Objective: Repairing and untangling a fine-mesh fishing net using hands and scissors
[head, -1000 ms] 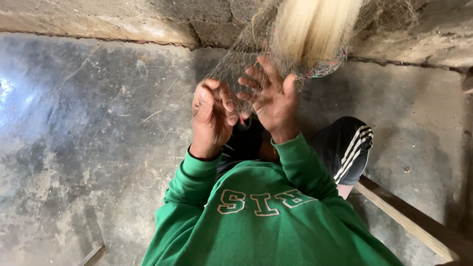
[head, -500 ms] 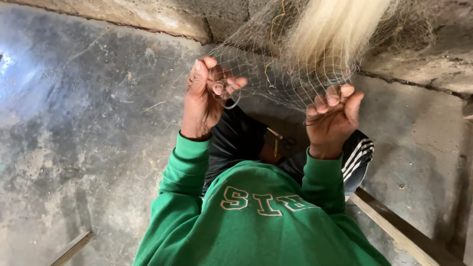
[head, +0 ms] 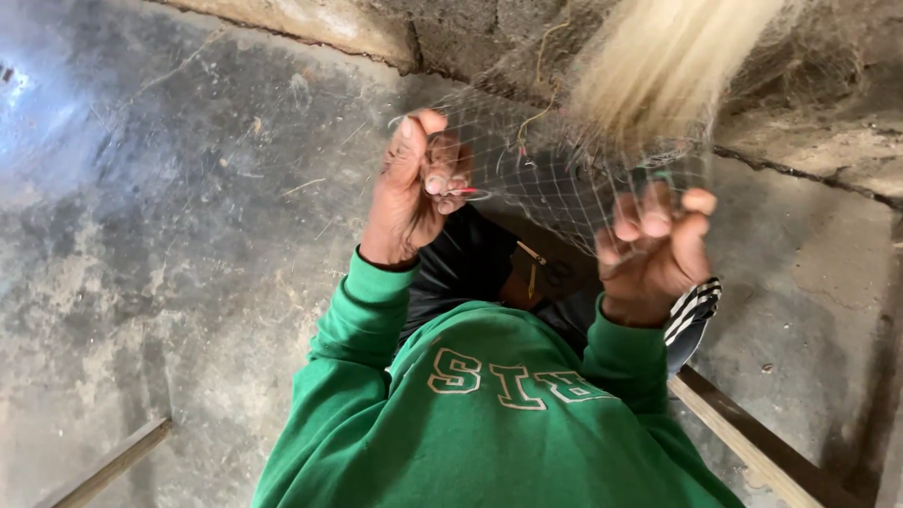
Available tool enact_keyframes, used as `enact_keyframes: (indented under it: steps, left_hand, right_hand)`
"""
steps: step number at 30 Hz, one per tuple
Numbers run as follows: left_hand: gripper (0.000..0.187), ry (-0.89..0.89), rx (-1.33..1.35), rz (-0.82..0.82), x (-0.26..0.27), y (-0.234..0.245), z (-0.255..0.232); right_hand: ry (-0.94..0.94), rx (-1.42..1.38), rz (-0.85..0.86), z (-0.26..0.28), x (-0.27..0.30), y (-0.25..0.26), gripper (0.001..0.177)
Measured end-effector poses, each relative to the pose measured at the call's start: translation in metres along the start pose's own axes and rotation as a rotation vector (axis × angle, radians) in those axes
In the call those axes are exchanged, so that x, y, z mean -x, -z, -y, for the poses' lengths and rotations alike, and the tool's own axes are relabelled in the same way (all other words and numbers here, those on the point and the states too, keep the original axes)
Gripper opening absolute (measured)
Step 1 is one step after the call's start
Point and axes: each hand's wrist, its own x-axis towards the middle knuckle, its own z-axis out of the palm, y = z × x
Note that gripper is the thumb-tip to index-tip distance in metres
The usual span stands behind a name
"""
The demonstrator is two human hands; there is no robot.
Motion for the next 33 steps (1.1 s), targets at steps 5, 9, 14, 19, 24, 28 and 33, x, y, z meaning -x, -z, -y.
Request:
enact_keyframes:
  steps: [5,9,14,19,24,28,33]
  left_hand:
    - [0.024,0.022,-0.026,0.047,0.003,-0.011,-0.012]
    - [0.022,0.019,-0.094,-0.013,-0.003,-0.002,-0.015]
    - [0.023,0.067,-0.178,-0.263,-0.014,0.027,-0.012]
    - [0.029,0.071,-0.686,-0.253,-0.017,0.026,0.035]
    - [0.023,0.031,-1.572,0.228,0.019,0.035,0.083]
    - [0.015,-0.28,-3.059,0.194,0.037,0.01,0.111]
    - [0.024,-0.138,-3.585,-0.446,0.019,-0.058,0.144]
  right_hand:
    - [0.138,0.293,-0.176,0.014,0.014,-0.003,0.03]
    - [0.284,0.29,-0.185,0.007,0.005,0.021,0.033]
    - [0.234,0.149,-0.331,-0.013,0.0,0.032,0.021]
    - [0.245,0.282,-0.363,-0.076,-0.002,-0.001,0.026]
    - [0.202,0.958,-0.276,-0.082,-0.034,-0.038,0.027]
    - [0.256,1.246,-0.137,-0.083,-0.039,-0.044,0.027]
    - [0.379,1.489,-0.06,-0.082,-0.043,-0.047,0.027]
